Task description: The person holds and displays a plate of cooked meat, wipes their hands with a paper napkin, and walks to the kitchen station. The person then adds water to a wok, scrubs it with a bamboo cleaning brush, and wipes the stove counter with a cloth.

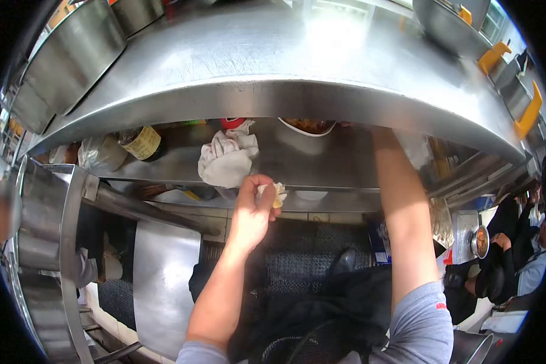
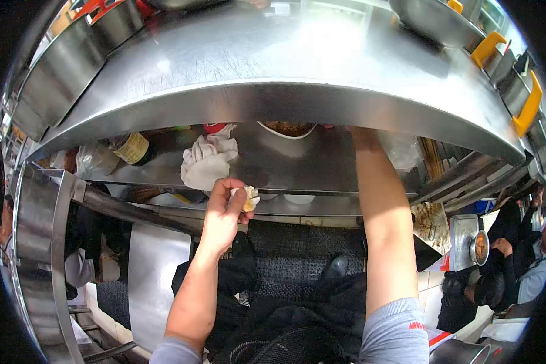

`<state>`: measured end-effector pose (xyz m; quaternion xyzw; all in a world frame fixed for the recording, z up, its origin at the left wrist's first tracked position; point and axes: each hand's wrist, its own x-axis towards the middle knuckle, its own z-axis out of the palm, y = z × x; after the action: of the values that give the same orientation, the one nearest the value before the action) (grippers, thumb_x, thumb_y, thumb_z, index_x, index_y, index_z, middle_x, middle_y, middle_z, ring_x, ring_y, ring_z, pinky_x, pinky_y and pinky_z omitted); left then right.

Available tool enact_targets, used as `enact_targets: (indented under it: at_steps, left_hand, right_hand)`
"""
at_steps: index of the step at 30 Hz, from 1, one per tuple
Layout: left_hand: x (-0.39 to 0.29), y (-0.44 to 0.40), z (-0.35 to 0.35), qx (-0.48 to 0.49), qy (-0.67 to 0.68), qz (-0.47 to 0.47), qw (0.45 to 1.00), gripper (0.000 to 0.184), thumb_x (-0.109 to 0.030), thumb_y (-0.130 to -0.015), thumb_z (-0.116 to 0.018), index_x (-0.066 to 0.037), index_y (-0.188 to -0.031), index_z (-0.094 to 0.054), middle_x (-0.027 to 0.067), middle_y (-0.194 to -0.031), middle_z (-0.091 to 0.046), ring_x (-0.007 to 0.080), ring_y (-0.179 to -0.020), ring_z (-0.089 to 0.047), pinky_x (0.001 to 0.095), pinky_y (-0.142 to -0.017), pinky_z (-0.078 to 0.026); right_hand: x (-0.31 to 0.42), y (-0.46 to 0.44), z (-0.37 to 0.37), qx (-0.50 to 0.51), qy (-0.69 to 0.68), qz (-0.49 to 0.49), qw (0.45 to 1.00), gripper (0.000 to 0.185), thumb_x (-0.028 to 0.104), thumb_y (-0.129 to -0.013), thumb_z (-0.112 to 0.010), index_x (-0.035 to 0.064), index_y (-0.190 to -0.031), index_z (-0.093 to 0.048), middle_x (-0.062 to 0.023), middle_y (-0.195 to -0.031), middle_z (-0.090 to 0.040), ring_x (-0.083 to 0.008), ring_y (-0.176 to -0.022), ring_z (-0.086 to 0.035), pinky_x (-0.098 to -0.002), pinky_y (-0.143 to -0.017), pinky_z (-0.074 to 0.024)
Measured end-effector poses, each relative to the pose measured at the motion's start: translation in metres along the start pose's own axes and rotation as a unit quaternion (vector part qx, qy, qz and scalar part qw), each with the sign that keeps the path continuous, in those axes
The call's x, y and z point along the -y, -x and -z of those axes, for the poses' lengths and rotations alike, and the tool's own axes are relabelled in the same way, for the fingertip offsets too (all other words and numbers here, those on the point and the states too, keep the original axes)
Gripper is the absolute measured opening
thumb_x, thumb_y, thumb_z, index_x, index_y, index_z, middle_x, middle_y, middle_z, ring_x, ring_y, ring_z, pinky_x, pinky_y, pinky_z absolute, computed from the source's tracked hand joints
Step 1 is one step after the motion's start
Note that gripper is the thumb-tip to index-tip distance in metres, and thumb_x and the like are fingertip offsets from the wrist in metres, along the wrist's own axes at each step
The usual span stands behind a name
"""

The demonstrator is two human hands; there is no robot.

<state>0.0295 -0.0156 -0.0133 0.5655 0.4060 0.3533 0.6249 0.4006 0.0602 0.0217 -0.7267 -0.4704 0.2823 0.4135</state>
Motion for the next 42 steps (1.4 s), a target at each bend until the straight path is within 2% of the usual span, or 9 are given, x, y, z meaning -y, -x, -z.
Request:
enact_targets:
  at_steps: [5,9,10,12,14,17,20,27,42]
  left_hand:
    - [0.003,-0.004,0.001,-0.012,0.011,-0.001,1.0,0.018,-0.02,-0.109,-0.055,-0.008,-0.122,-0.052,0.0034,-0.094,-0.065,0.0085,-0.07,-0.059,0.0233,-0.06,-0.046]
    - [0.001,-0.009,0.005,-0.019,0.007,-0.009,1.0,0.024,-0.022,-0.11,-0.053,-0.01,-0.131,-0.053,0.0035,-0.098,-0.067,0.0067,-0.069,-0.056,0.0224,-0.061,-0.045]
    - [0.002,-0.01,0.007,-0.021,0.006,-0.007,1.0,0.024,-0.022,-0.11,-0.053,-0.01,-0.131,-0.053,0.0035,-0.098,-0.067,0.0067,-0.069,-0.056,0.0224,-0.061,-0.045]
    - [0.002,-0.013,0.009,-0.012,0.017,-0.011,1.0,0.035,-0.019,-0.108,-0.054,-0.007,-0.14,-0.051,0.0037,-0.105,-0.062,0.0079,-0.08,-0.057,0.0235,-0.067,-0.049]
    - [0.005,-0.017,0.01,-0.007,0.003,-0.014,1.0,0.038,-0.019,-0.108,-0.054,-0.007,-0.143,-0.05,0.0032,-0.105,-0.062,0.0075,-0.081,-0.057,0.0235,-0.067,-0.049]
    - [0.012,-0.02,0.008,-0.003,-0.011,-0.022,1.0,0.041,-0.022,-0.109,-0.054,-0.01,-0.148,-0.049,0.0019,-0.103,-0.065,0.0062,-0.076,-0.055,0.022,-0.065,-0.047]
    - [0.014,-0.021,0.006,-0.003,-0.015,-0.028,0.999,0.042,-0.024,-0.11,-0.054,-0.012,-0.15,-0.048,0.0009,-0.101,-0.067,0.0054,-0.071,-0.053,0.0205,-0.062,-0.045]
    - [0.011,-0.017,0.01,-0.003,-0.015,-0.002,1.0,0.045,-0.026,-0.11,-0.054,-0.01,-0.151,-0.048,0.0005,-0.101,-0.068,0.0055,-0.073,-0.054,0.0214,-0.064,-0.046]
    - [0.024,-0.023,0.019,-0.026,0.017,0.019,0.999,0.048,-0.044,-0.108,-0.057,-0.006,-0.138,-0.059,-0.0002,-0.104,-0.067,0.0055,-0.076,-0.06,0.0222,-0.056,-0.049]
  right_hand:
    - [0.008,0.039,-0.014,0.036,-0.105,-0.018,0.994,0.034,0.021,-0.105,-0.057,-0.0068,-0.125,-0.059,-0.0196,-0.108,-0.072,-0.028,-0.094,-0.074,-0.0423,-0.083,-0.0632]
    - [-0.061,0.015,-0.038,0.001,-0.171,0.03,0.985,0.031,0.027,-0.1,-0.065,-0.0005,-0.114,-0.066,-0.0188,-0.084,-0.071,-0.0255,-0.077,-0.074,-0.0351,-0.07,-0.0624]
    - [-0.091,-0.002,-0.039,-0.041,0.028,0.161,0.986,0.028,0.024,-0.099,-0.063,-0.0012,-0.109,-0.068,-0.0174,-0.081,-0.071,-0.0248,-0.075,-0.074,-0.035,-0.068,-0.062]
    - [-0.085,0.005,-0.043,-0.079,0.224,0.284,0.929,0.026,0.022,-0.099,-0.062,-0.0018,-0.104,-0.069,-0.0161,-0.078,-0.071,-0.0242,-0.072,-0.074,-0.0349,-0.065,-0.0616]
    - [-0.023,0.056,-0.043,-0.086,-0.054,0.002,0.995,0.025,0.019,-0.095,-0.06,-0.0038,-0.097,-0.07,-0.0186,-0.076,-0.073,-0.0307,-0.074,-0.075,-0.0431,-0.072,-0.0612]
    - [-0.044,0.057,-0.046,-0.109,0.076,0.087,0.987,0.03,0.018,-0.093,-0.058,-0.0082,-0.103,-0.069,-0.0251,-0.078,-0.073,-0.0342,-0.074,-0.077,-0.0449,-0.073,-0.0614]
    - [-0.018,0.087,-0.051,-0.115,0.013,0.046,0.992,0.033,0.016,-0.093,-0.058,-0.0103,-0.11,-0.068,-0.0277,-0.084,-0.074,-0.0327,-0.073,-0.078,-0.0412,-0.069,-0.0623]
    - [-0.004,0.128,-0.061,-0.081,-0.019,0.013,0.996,0.036,0.012,-0.091,-0.062,-0.0118,-0.118,-0.067,-0.0251,-0.092,-0.076,-0.0278,-0.072,-0.078,-0.0379,-0.068,-0.0628]
    - [-0.009,0.146,-0.077,-0.051,-0.074,0.061,0.994,0.033,0.008,-0.092,-0.061,-0.01,-0.119,-0.066,-0.0209,-0.095,-0.076,-0.0246,-0.077,-0.077,-0.0353,-0.066,-0.0637]
